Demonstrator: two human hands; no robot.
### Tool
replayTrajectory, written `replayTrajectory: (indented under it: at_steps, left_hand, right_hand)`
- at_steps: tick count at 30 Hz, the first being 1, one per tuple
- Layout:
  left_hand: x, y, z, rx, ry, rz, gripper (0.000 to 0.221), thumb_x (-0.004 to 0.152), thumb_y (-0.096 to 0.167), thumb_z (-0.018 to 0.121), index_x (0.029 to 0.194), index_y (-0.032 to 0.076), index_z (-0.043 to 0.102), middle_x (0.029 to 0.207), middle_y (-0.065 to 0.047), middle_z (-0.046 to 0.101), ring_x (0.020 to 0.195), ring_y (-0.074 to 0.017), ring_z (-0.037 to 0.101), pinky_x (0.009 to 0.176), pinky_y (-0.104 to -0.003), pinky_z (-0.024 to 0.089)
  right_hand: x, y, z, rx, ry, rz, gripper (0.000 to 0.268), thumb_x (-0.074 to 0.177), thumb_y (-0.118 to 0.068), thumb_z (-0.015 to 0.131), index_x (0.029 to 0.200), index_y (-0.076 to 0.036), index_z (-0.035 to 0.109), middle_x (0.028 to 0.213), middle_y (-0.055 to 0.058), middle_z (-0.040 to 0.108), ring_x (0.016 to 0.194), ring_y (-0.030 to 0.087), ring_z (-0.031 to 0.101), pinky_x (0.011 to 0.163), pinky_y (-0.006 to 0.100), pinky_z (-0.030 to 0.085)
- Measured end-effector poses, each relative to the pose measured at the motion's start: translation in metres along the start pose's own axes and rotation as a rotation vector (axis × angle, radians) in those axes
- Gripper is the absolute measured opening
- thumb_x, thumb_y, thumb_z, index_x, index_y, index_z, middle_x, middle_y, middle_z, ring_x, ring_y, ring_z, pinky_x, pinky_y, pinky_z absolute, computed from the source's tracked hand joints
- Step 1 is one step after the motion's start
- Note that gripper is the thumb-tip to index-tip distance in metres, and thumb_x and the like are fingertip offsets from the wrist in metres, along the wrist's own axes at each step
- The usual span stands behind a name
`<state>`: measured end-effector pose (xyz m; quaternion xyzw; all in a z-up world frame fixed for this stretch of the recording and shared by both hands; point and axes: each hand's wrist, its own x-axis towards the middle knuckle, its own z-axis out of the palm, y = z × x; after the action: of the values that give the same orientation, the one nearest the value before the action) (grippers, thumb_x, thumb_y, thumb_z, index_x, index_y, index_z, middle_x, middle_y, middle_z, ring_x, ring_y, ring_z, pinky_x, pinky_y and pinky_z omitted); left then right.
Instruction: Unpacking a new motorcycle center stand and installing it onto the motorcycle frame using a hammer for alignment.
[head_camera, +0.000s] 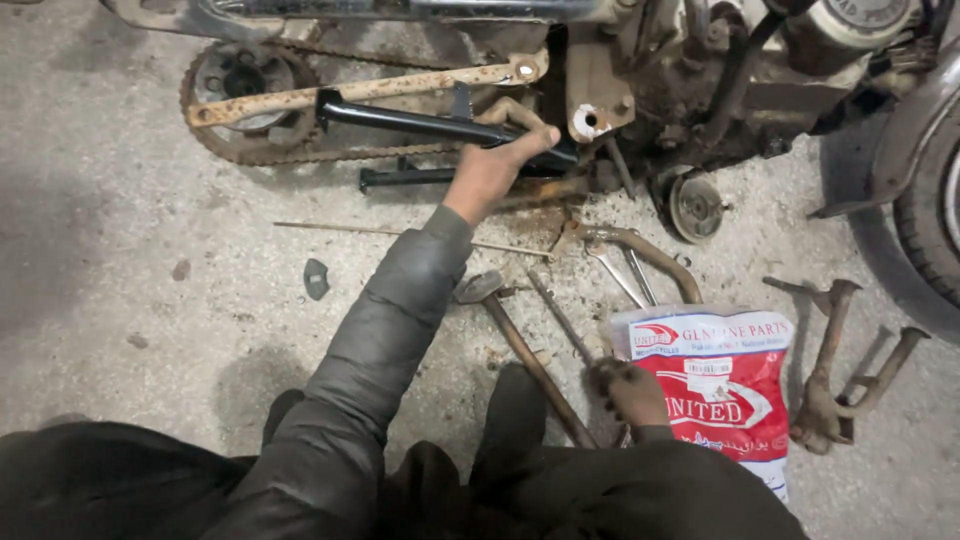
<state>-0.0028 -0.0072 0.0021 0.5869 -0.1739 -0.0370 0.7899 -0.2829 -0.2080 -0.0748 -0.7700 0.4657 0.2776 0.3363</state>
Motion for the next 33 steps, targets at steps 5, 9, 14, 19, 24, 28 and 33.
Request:
replayTrajectory:
  at_steps: [5,9,14,19,24,28,33]
  left_hand:
    - [-0.001,0.005,0.001,0.051,0.017,-0.096,0.022,0.082,0.023,0.074,0.073,0.022,0.054,0.083,0.006,0.060,0.088,-0.0121,0.059,0.101,-0.037,0.044]
    - [0.004,-0.010,0.000,0.041,0.061,-0.020,0.020,0.081,0.020,0.079,0.074,0.018,0.060,0.083,0.004,0.063,0.086,-0.0107,0.061,0.090,-0.029,0.046]
    - [-0.003,0.013,0.003,0.085,0.048,-0.161,0.022,0.082,0.022,0.076,0.074,0.022,0.056,0.085,0.006,0.061,0.088,-0.0126,0.060,0.098,-0.034,0.044]
    - [-0.006,0.016,0.005,0.029,0.027,-0.146,0.024,0.085,0.018,0.073,0.074,0.025,0.053,0.085,0.010,0.059,0.089,-0.0072,0.055,0.104,-0.031,0.041]
    - [-0.010,0.026,0.009,0.032,0.087,-0.179,0.021,0.081,0.020,0.076,0.073,0.023,0.057,0.087,0.010,0.062,0.094,-0.0089,0.059,0.105,-0.032,0.043]
    - [-0.008,0.018,0.007,0.034,0.054,-0.278,0.024,0.083,0.019,0.076,0.074,0.027,0.055,0.093,0.009,0.064,0.102,-0.0146,0.061,0.112,-0.042,0.039]
    - [-0.002,0.009,0.004,0.011,0.036,-0.174,0.020,0.081,0.019,0.077,0.077,0.021,0.058,0.088,0.004,0.064,0.092,-0.0136,0.063,0.103,-0.038,0.048]
  right_hand:
    - [0.009,-0.012,-0.002,-0.374,0.239,-0.180,0.058,0.092,-0.058,0.046,0.105,-0.007,0.071,0.108,0.023,0.070,0.105,0.045,0.064,0.085,0.052,0.050]
    - [0.075,-0.008,0.001,-0.236,0.574,-0.626,0.029,0.087,-0.029,0.060,0.104,-0.007,0.068,0.096,0.021,0.072,0.093,0.043,0.065,0.080,0.053,0.050]
    - [0.072,-0.053,-0.027,-0.374,0.548,-0.425,0.069,0.082,-0.028,0.068,0.142,-0.018,0.037,0.141,0.024,0.032,0.129,0.046,0.031,0.104,0.061,0.027]
    - [0.076,-0.026,-0.049,-0.490,0.405,-0.239,0.059,0.081,-0.001,0.045,0.133,-0.030,0.050,0.161,0.013,0.021,0.136,0.050,0.030,0.105,0.067,0.027]
    - [0.040,0.016,-0.068,-0.507,0.472,-0.024,0.046,0.088,-0.034,0.053,0.133,-0.025,0.056,0.142,0.015,0.043,0.130,0.045,0.037,0.103,0.062,0.030]
    - [0.038,0.017,-0.072,-0.553,0.415,0.106,0.061,0.086,-0.057,0.055,0.132,-0.018,0.056,0.144,0.016,0.048,0.138,0.043,0.034,0.109,0.067,0.016]
    - [0.045,0.020,-0.072,-0.552,0.384,-0.025,0.046,0.094,-0.041,0.047,0.122,-0.011,0.067,0.121,0.017,0.066,0.115,0.040,0.057,0.095,0.050,0.045]
